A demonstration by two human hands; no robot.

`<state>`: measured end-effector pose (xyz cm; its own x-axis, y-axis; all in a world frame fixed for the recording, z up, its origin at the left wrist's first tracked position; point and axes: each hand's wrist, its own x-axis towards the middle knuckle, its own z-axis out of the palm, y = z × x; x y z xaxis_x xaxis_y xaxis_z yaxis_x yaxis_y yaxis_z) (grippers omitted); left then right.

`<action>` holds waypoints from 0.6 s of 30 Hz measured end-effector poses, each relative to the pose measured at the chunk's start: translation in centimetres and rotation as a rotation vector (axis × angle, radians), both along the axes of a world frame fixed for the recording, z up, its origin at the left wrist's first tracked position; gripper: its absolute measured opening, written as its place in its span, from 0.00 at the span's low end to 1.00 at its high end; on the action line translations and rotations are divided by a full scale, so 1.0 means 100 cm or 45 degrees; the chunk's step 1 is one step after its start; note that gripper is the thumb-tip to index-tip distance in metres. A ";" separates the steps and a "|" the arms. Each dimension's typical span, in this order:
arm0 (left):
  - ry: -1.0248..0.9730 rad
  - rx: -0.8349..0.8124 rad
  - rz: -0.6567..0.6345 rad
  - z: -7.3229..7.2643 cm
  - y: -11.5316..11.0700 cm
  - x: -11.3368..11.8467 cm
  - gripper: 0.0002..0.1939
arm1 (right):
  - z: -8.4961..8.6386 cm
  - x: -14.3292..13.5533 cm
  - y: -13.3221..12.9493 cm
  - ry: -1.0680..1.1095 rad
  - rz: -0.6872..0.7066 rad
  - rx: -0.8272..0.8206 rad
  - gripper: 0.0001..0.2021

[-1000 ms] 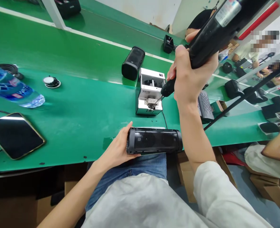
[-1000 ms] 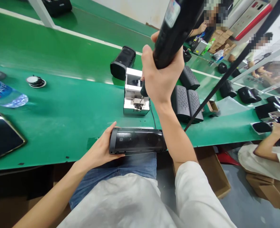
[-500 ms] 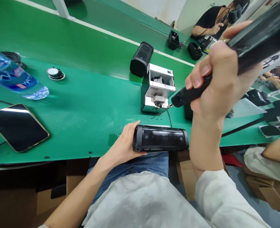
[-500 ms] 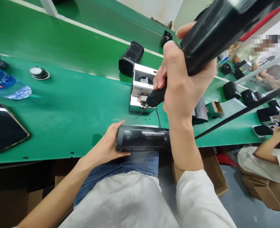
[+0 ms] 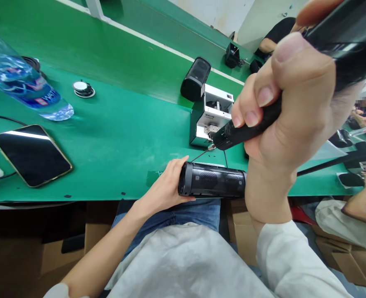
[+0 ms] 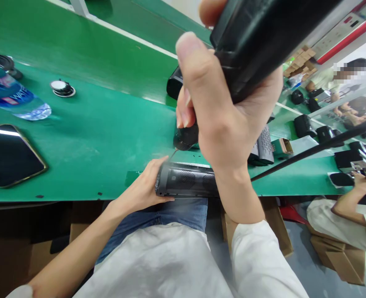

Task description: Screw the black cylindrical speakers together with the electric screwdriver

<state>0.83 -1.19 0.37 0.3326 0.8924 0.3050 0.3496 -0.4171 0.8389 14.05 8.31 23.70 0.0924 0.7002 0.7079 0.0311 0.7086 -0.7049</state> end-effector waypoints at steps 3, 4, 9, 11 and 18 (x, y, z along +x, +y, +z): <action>-0.029 -0.019 -0.002 0.001 0.000 0.000 0.71 | -0.004 -0.004 -0.001 -0.055 0.022 -0.038 0.06; -0.036 -0.028 -0.003 0.002 0.000 0.000 0.70 | -0.007 -0.006 0.001 -0.037 0.066 -0.040 0.07; -0.025 -0.052 -0.014 0.008 0.002 0.000 0.65 | -0.038 -0.008 0.012 0.084 0.437 0.027 0.13; -0.033 -0.060 -0.014 0.009 0.002 0.000 0.62 | -0.052 -0.007 0.014 0.101 0.503 0.033 0.14; -0.093 -0.069 -0.013 0.010 0.004 0.000 0.56 | -0.066 0.000 0.012 0.134 0.588 0.014 0.13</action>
<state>0.84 -0.81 1.36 0.3200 0.9051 0.2800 0.2825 -0.3733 0.8837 14.04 9.53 17.09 -0.1553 0.6773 0.7191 -0.3598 0.6392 -0.6797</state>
